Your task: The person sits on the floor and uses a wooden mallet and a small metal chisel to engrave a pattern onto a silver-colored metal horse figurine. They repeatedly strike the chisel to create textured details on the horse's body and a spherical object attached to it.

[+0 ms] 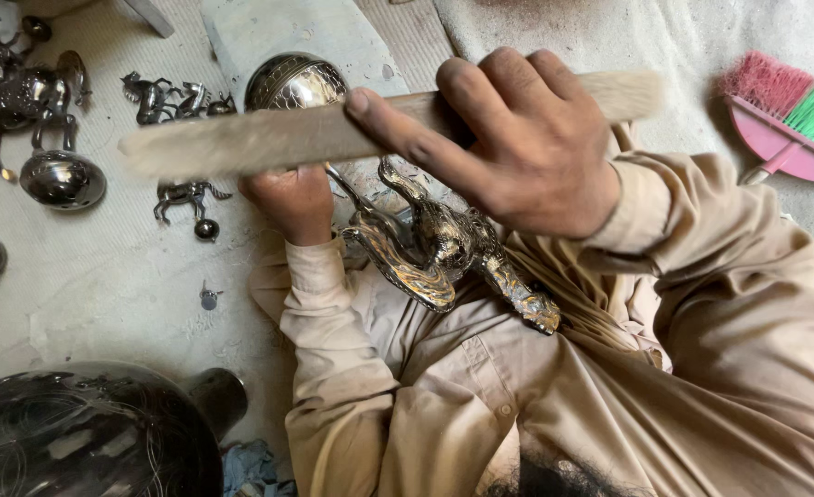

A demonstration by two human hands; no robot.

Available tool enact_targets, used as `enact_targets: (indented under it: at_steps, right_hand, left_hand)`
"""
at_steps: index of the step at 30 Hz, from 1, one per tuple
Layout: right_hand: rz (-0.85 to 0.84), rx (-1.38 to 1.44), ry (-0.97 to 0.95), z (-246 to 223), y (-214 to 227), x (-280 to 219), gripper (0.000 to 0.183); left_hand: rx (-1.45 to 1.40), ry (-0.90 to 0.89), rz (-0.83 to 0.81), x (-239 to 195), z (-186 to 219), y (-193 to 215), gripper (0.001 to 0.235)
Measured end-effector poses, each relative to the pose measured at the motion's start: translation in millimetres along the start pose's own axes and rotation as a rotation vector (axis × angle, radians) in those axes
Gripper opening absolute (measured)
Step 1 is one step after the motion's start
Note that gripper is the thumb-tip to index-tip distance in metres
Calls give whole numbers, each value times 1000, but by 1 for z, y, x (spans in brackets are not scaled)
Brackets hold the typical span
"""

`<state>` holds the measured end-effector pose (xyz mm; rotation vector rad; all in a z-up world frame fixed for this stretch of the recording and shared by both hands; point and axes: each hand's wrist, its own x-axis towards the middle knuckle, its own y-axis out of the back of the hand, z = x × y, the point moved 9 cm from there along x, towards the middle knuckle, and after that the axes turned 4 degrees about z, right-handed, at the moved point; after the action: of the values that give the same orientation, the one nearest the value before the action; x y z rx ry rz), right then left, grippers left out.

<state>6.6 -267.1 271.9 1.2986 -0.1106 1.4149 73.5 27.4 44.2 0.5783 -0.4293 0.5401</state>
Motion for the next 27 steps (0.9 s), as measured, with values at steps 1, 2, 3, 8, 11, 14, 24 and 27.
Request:
enact_targets:
  at_steps: [1,2,3,8,11,14,24,27]
  right_hand:
    - [1,2,0,-8,-1,1,58]
    - [-19,-57,15,-9,-2,1,56]
    - [-40,-121,26,-9,-4,0,54]
    - [-77,-34,10,-5,-4,-4,55]
    - [-25,25,-17,-2,-3,-5,55]
    - [-26,25,-34,-1,-3,-7,55]
    - [-70,-71,-4,-2,-2,-15,58]
    - [-1,191,-99,7,0,-14,59]
  left_hand:
    - [-19,-17,17,2,18,2,26]
    - [-38,-35,33,4,36,5,25]
    - [-61,-56,45,7,51,7,24]
    - [18,-279,85,5,97,14,22]
    - [-93,-175,31,7,76,9,16]
    - [-134,-148,39,4,65,8,19]
    - [-115,-216,20,4,87,10,22]
    - [95,-407,120,-4,99,16,20]
